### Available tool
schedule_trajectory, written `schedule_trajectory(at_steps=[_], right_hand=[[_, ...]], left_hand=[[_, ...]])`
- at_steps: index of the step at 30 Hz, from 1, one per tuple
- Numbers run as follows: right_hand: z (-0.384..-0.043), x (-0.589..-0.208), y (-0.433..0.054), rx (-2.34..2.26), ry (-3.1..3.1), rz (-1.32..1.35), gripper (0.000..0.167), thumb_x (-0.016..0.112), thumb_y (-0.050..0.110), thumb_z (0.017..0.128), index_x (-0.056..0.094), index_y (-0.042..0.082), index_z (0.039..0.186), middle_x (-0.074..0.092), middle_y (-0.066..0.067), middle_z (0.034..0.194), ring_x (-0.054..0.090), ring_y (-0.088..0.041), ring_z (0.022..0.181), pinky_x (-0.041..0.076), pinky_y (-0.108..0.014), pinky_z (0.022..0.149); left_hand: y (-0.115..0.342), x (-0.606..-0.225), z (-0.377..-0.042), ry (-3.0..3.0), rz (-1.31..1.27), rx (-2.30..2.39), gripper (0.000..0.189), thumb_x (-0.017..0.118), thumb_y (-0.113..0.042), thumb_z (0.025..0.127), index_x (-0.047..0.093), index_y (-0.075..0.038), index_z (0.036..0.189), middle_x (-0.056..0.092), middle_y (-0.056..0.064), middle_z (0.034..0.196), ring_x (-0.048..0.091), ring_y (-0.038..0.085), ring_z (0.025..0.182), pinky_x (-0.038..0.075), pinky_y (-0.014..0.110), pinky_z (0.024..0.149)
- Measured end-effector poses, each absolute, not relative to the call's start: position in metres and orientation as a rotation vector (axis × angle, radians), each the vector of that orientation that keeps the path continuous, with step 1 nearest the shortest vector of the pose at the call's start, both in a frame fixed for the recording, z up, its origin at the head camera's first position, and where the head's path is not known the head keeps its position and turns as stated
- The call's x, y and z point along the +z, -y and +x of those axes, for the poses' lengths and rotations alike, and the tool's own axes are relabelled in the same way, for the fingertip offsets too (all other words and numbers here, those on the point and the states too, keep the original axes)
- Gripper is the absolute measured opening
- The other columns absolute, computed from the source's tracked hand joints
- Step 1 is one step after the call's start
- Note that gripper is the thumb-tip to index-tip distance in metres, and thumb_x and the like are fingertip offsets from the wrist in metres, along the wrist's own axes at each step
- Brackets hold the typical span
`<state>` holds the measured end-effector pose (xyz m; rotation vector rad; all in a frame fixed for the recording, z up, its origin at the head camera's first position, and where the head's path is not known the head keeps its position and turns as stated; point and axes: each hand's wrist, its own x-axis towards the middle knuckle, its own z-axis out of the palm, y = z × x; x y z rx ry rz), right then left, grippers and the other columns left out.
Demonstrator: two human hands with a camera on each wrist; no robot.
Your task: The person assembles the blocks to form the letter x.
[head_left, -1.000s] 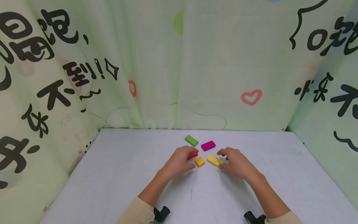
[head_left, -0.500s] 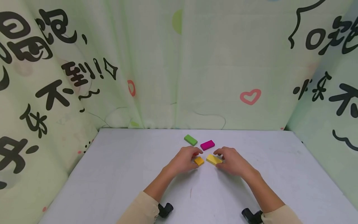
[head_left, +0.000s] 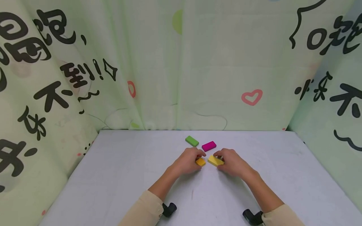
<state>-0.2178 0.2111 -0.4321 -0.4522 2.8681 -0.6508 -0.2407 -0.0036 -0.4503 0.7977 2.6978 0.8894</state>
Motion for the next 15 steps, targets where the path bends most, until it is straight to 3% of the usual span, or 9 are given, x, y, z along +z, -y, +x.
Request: schedule_trajectory(at_steps=[15], right_hand=[[-0.22, -0.4337, -0.2091, -0.624, -2.876, -0.442, 0.043, 0.083, 0.004, 0.085, 0.071, -0.001, 0.126, 0.072, -0.008, 0.104, 0.064, -0.02, 0.095, 0.061, -0.04, 0.088]], left_hand=[[0.0001, -0.4503, -0.2432, -2.716, 0.81, 0.808, 0.034, 0.08, -0.006, 0.089, 0.075, -0.009, 0.122, 0.071, 0.0, 0.107, 0.059, 0.008, 0.092, 0.053, 0.015, 0.085]])
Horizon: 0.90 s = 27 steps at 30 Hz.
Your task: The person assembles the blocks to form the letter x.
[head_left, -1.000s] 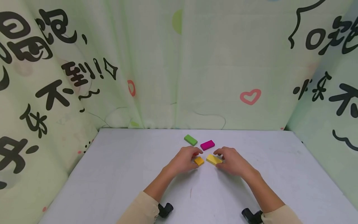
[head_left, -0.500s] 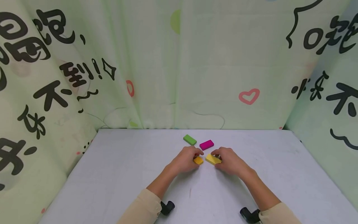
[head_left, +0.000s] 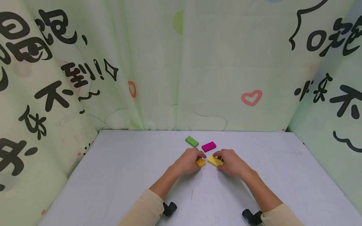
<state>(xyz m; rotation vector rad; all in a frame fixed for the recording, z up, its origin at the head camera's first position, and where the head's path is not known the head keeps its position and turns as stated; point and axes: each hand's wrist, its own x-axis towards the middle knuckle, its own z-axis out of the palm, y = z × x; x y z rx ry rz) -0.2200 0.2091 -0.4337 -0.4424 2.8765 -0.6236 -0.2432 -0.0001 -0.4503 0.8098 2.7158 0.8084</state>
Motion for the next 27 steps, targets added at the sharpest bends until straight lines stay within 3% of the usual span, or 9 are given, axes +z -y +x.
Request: schedule_trajectory(at_steps=[27], right_hand=[[-0.224, -0.432, -0.203, -0.614, -2.874, -0.405, 0.04, 0.082, 0.005, 0.085, 0.072, 0.001, 0.124, 0.071, -0.007, 0.1, 0.062, -0.019, 0.091, 0.061, -0.04, 0.086]], left_hand=[[0.014, -0.445, -0.229, -2.674, 0.814, 0.829, 0.024, 0.081, -0.005, 0.087, 0.079, -0.013, 0.11, 0.069, -0.003, 0.102, 0.059, 0.01, 0.092, 0.053, 0.014, 0.08]])
